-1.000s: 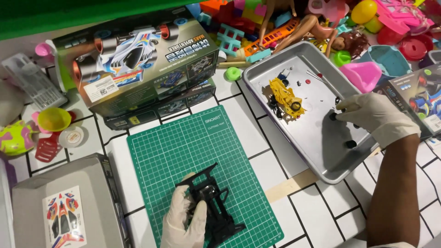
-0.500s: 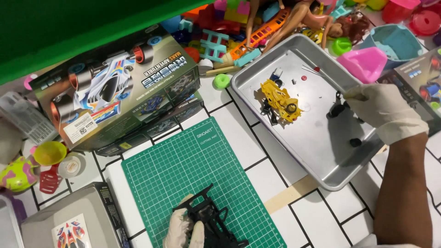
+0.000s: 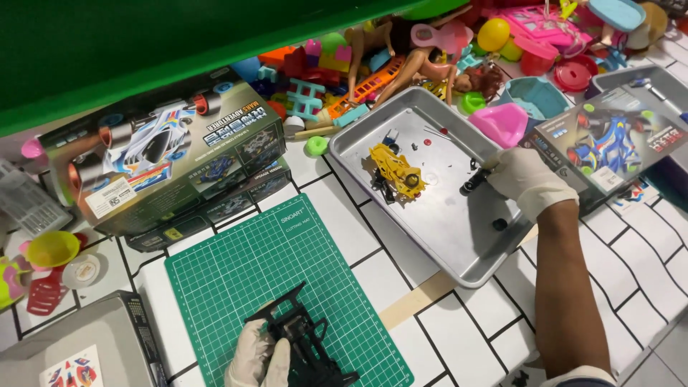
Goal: Unboxing and assembling a mini 4WD model car kit, focusing on the chassis and internal components.
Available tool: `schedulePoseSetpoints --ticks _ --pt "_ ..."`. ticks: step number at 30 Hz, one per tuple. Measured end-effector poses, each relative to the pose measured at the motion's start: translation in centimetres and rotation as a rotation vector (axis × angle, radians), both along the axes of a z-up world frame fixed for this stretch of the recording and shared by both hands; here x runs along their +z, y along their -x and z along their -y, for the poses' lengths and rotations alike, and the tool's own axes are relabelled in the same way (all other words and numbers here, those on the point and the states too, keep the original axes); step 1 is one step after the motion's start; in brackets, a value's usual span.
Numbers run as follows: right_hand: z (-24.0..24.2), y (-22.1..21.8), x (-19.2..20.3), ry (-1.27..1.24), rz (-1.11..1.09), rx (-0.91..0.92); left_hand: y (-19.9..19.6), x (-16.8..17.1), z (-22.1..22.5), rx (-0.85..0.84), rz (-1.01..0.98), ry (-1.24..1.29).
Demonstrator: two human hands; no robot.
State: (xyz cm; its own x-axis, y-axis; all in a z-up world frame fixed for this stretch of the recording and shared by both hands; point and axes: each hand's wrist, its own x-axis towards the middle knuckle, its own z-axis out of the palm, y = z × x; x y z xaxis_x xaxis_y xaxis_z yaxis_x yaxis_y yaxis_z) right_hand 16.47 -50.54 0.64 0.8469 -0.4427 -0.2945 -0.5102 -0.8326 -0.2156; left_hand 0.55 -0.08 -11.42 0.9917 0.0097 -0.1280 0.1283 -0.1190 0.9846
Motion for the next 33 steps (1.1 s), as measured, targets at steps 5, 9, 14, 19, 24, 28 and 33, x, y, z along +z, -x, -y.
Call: schedulePoseSetpoints --ticks 5,9,14,19,24,28,33 --pt "-0.5 0.0 -1.2 -0.166 0.093 0.146 0.6 1.0 0.2 0.153 -0.260 0.120" --pt "-3.1 -0.2 -0.1 -0.090 -0.008 0.254 0.2 3.8 0.2 0.126 -0.323 -0.061" --pt "-4.0 1.1 1.7 -0.240 0.024 0.212 0.6 -0.5 -0.2 0.162 -0.217 0.043" --pt "-4.4 1.9 3.0 -0.352 0.093 0.206 0.8 -0.4 0.1 0.117 -0.165 0.041" --pt "-3.9 1.4 1.1 -0.316 0.115 0.350 0.9 1.8 0.4 0.123 -0.145 0.135" --pt "-4.1 1.8 1.3 -0.311 0.093 0.344 0.7 3.0 0.6 0.101 -0.169 0.255" --pt "-4.8 1.7 1.7 -0.299 0.090 0.348 0.3 -0.3 -1.3 -0.015 -0.115 0.082"
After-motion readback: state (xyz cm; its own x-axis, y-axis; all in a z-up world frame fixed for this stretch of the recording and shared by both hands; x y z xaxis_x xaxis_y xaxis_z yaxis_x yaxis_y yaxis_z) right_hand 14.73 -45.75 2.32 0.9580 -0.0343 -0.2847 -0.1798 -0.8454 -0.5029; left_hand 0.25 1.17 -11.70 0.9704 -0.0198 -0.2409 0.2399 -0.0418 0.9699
